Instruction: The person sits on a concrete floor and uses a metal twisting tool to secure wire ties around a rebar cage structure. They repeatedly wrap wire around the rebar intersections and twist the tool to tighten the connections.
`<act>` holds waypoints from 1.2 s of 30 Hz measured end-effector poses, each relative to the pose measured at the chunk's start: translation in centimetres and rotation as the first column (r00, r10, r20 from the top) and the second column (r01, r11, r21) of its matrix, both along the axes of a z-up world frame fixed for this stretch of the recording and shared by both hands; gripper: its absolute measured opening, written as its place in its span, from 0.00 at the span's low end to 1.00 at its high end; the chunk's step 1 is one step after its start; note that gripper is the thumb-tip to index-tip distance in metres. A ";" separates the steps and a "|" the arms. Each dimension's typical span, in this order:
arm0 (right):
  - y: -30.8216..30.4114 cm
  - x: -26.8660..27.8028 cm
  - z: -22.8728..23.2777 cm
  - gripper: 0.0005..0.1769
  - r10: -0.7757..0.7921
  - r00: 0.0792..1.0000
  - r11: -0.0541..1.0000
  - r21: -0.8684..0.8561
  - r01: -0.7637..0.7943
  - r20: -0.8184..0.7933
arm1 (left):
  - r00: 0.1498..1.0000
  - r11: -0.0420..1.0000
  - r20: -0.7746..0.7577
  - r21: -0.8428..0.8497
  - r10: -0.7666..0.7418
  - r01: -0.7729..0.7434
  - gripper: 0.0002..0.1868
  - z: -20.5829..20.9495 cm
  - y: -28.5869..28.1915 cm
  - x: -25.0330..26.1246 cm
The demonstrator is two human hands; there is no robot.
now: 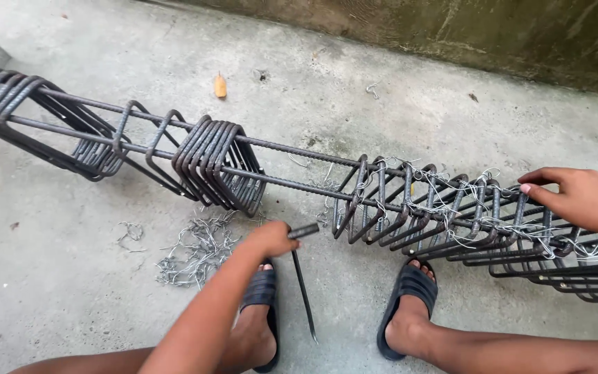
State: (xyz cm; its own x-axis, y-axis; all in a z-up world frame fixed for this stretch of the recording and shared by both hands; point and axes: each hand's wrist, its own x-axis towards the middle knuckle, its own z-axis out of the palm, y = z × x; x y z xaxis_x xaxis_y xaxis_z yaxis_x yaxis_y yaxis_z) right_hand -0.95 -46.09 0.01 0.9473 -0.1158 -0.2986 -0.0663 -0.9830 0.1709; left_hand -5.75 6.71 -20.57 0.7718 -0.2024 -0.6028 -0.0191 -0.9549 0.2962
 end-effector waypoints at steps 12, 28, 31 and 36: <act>-0.9 1.2 -1.8 0.23 0.033 0.997 0.995 -0.087 -0.038 -0.068 | 0.970 0.933 0.052 0.291 -0.237 0.212 0.17 19.9 6.6 -2.2; -3.6 3.0 -5.3 0.20 0.071 0.997 0.996 -0.061 -0.070 0.009 | 0.999 0.877 0.005 0.479 0.053 -0.049 0.12 5.7 22.3 -4.7; -6.0 3.9 -8.0 0.18 0.098 0.992 0.993 0.059 -0.103 0.078 | 0.999 0.940 0.038 0.340 0.012 -0.024 0.11 4.8 19.3 -4.7; -6.4 4.2 -9.4 0.21 0.100 0.990 0.991 0.075 -0.108 0.103 | 0.983 0.987 0.151 0.111 0.101 -0.119 0.11 7.2 15.1 -4.9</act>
